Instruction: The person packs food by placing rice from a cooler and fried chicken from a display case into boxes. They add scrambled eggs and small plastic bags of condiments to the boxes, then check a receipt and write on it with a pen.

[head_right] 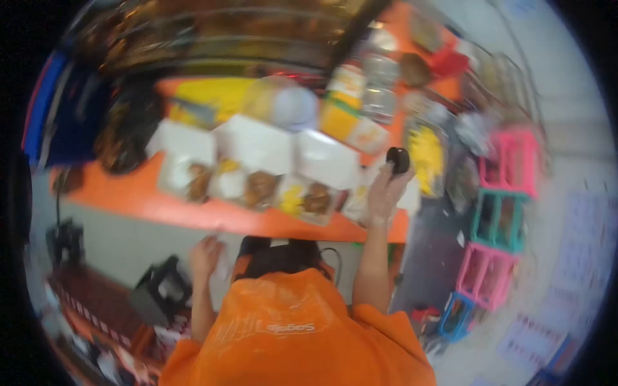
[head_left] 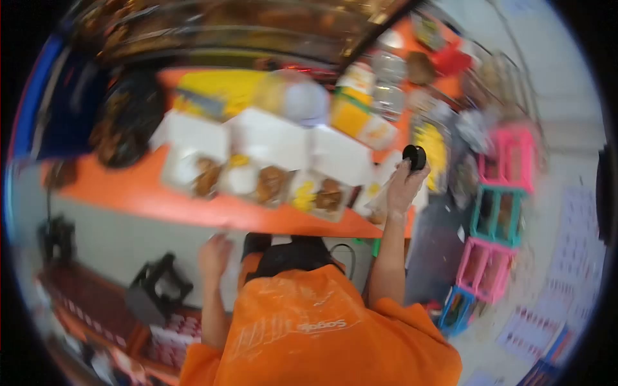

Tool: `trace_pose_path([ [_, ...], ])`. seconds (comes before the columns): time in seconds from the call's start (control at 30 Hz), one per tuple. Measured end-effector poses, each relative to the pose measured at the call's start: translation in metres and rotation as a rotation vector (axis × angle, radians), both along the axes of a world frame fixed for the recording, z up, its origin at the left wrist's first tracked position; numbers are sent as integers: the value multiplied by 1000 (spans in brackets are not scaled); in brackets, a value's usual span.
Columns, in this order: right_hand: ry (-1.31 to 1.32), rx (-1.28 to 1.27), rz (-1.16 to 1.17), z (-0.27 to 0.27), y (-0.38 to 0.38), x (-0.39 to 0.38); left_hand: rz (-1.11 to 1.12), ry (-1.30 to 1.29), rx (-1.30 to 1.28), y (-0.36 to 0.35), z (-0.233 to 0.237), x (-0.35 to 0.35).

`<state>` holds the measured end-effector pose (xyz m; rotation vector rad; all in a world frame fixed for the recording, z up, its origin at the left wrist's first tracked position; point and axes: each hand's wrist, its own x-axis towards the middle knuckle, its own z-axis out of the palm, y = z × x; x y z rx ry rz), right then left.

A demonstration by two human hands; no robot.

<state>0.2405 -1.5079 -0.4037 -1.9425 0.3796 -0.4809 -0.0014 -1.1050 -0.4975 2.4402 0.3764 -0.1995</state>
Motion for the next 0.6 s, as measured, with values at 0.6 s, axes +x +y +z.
trace_pose_path([
  [0.6,652,-889,-186,-101,-267,97,240,420,-258,-73,-51,-70],
])
